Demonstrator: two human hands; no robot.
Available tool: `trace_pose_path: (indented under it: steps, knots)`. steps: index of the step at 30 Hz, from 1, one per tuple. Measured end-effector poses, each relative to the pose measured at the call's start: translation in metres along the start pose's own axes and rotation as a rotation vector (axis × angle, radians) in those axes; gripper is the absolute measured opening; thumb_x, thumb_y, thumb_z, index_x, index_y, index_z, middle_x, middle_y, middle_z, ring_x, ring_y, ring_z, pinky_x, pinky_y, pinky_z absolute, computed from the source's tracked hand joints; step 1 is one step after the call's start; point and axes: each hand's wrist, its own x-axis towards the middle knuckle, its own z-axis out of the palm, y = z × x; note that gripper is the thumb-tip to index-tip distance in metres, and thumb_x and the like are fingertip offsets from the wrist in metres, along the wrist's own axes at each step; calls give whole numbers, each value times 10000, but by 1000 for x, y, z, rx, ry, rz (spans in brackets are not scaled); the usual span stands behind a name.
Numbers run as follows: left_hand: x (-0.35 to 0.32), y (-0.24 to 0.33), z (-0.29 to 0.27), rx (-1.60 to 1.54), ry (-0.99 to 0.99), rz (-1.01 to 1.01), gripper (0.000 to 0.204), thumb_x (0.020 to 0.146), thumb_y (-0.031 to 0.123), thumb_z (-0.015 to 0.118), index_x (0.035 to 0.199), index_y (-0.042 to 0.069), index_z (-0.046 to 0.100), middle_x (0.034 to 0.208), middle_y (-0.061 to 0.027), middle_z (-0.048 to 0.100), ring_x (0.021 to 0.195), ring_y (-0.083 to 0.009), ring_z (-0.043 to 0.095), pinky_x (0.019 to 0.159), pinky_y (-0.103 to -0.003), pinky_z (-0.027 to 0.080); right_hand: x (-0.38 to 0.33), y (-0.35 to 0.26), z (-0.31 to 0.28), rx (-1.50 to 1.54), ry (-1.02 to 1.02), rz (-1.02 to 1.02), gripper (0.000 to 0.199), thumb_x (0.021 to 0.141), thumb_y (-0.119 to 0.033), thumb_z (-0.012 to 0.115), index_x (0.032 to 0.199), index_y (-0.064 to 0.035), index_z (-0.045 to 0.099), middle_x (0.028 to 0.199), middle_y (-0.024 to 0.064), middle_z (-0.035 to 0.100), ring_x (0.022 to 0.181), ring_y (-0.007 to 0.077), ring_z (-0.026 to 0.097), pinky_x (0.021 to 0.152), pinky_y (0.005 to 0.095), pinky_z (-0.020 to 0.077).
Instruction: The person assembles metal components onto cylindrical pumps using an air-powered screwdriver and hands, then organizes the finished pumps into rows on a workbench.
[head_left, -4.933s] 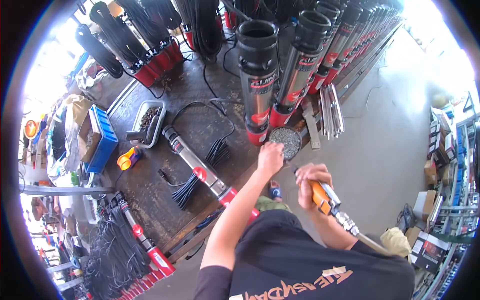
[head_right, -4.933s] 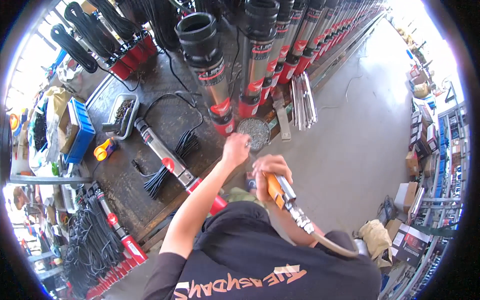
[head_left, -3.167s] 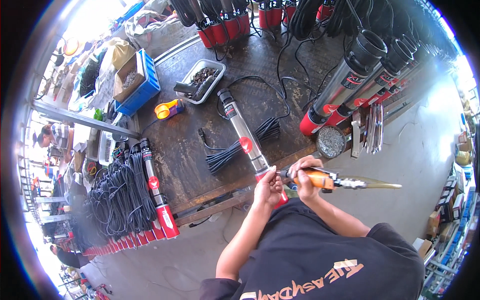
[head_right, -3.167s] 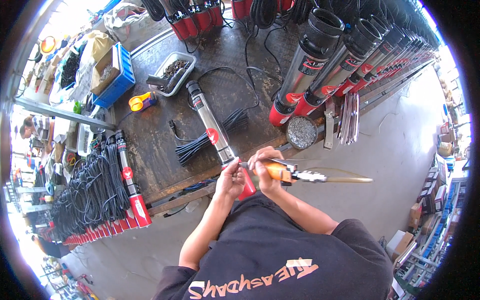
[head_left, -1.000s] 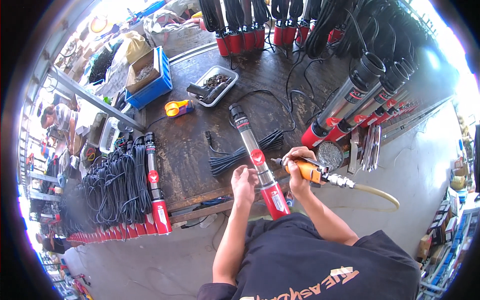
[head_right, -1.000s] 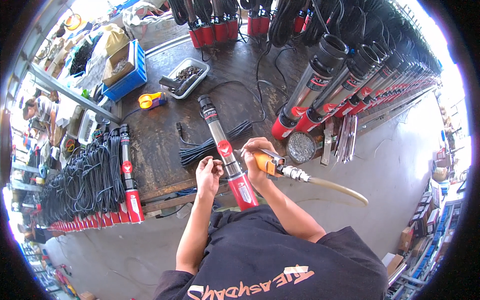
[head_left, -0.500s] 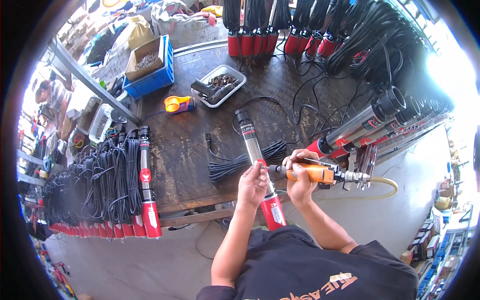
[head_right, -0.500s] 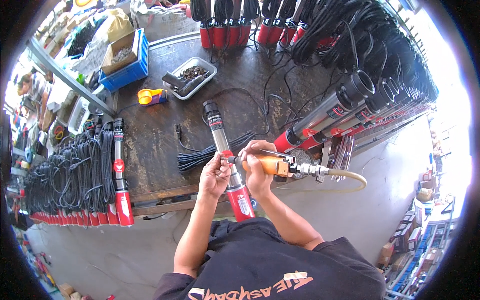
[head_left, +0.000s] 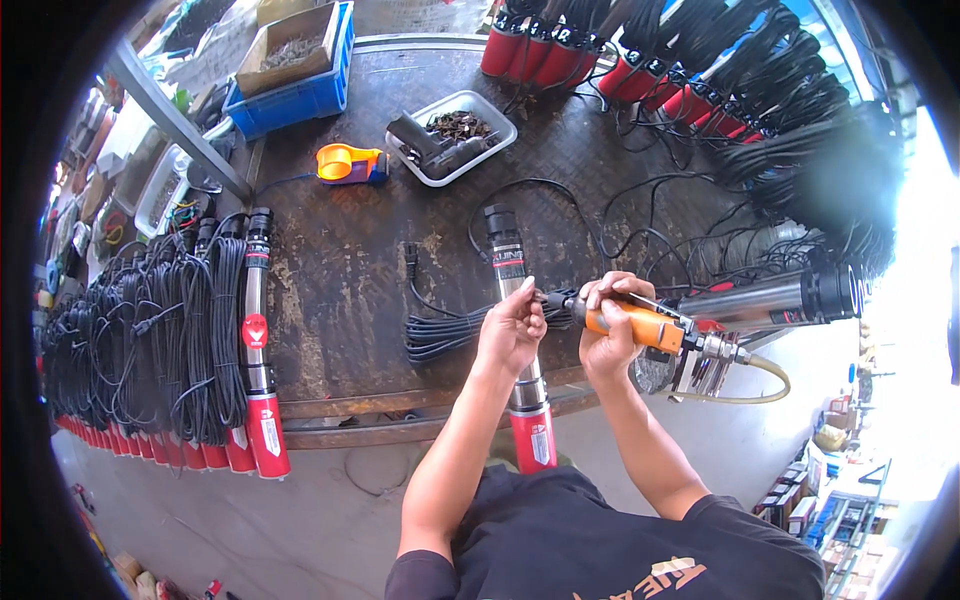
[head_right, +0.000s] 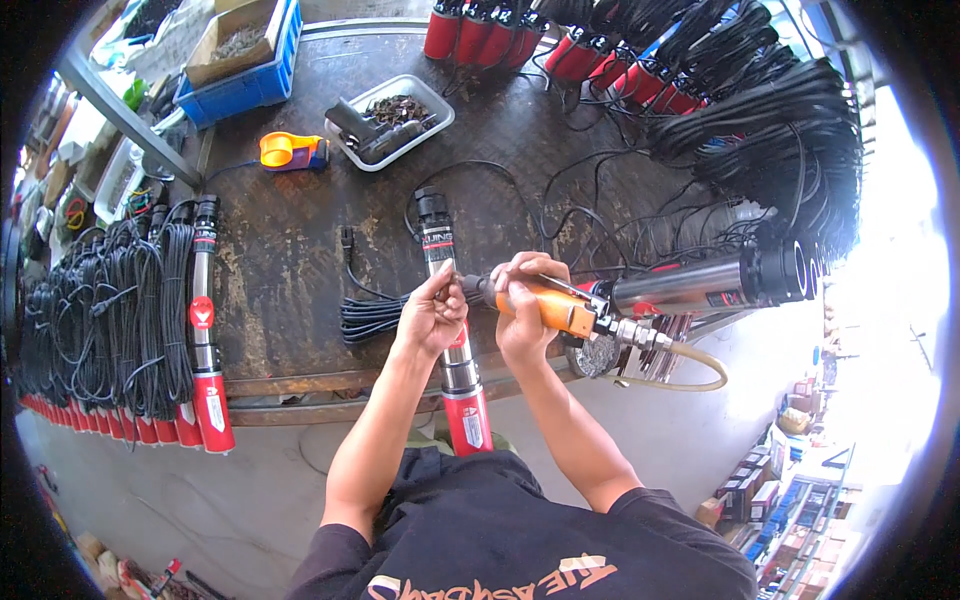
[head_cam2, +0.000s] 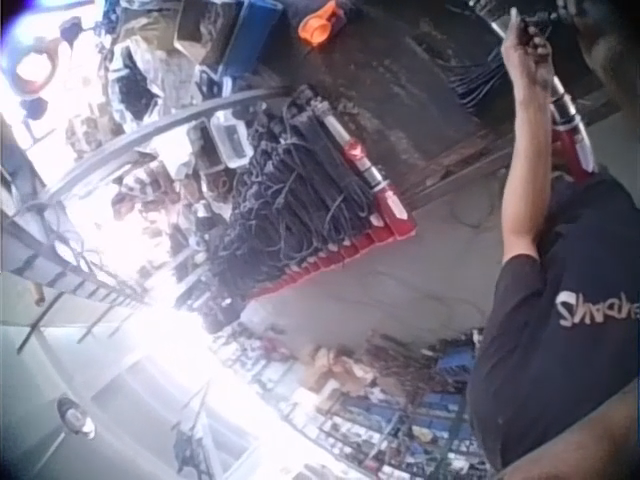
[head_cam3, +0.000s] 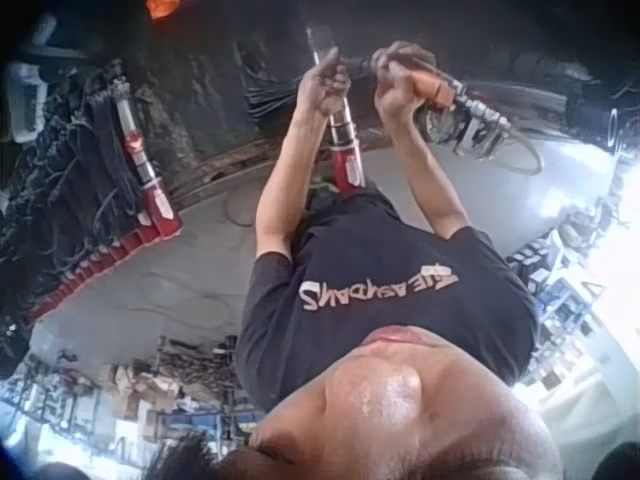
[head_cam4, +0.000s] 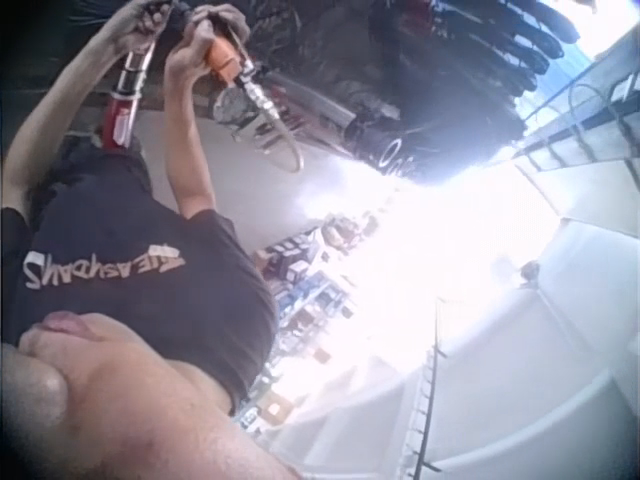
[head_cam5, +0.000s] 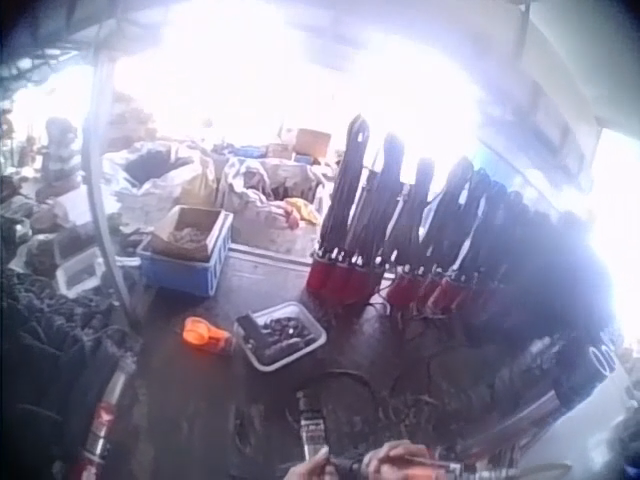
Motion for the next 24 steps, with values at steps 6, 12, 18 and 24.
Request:
trace_pose_path:
  steps: [6, 12, 18, 24]
  knots:
    - [33, 21, 0, 105, 44, 59, 244, 928, 212, 742, 772, 67, 622, 614, -38, 604, 464, -98, 510, 421, -218, 353, 23, 31, 6, -32, -29, -6, 283, 799, 52, 525, 1068, -31, 506, 978, 131, 549, 779, 186, 554, 781, 378, 492]
    - [69, 27, 16, 14, 230, 69, 241, 1033, 252, 552, 930, 38, 591, 570, 61, 364, 425, -66, 284, 391, -228, 234, 39, 75, -5, -222, -166, -17, 224, 888, 33, 561, 1080, -55, 486, 1018, 107, 551, 857, 167, 587, 810, 317, 510]
    - [85, 40, 13, -257, 182, 27, 256, 1040, 153, 371, 968, -11, 553, 573, 71, 269, 436, -73, 232, 403, -239, 201, 58, 106, -9, -248, -83, 97, 254, 870, 90, 510, 1083, -48, 519, 1008, 108, 586, 837, 168, 581, 849, 349, 505]
    - [80, 39, 13, -232, 187, 68, 215, 1026, 118, 405, 1013, -42, 548, 637, 33, 350, 484, -91, 299, 444, -245, 277, 70, 110, -9, -213, -93, 169, 243, 864, 83, 508, 1069, -46, 522, 974, 102, 592, 819, 169, 581, 839, 341, 511]
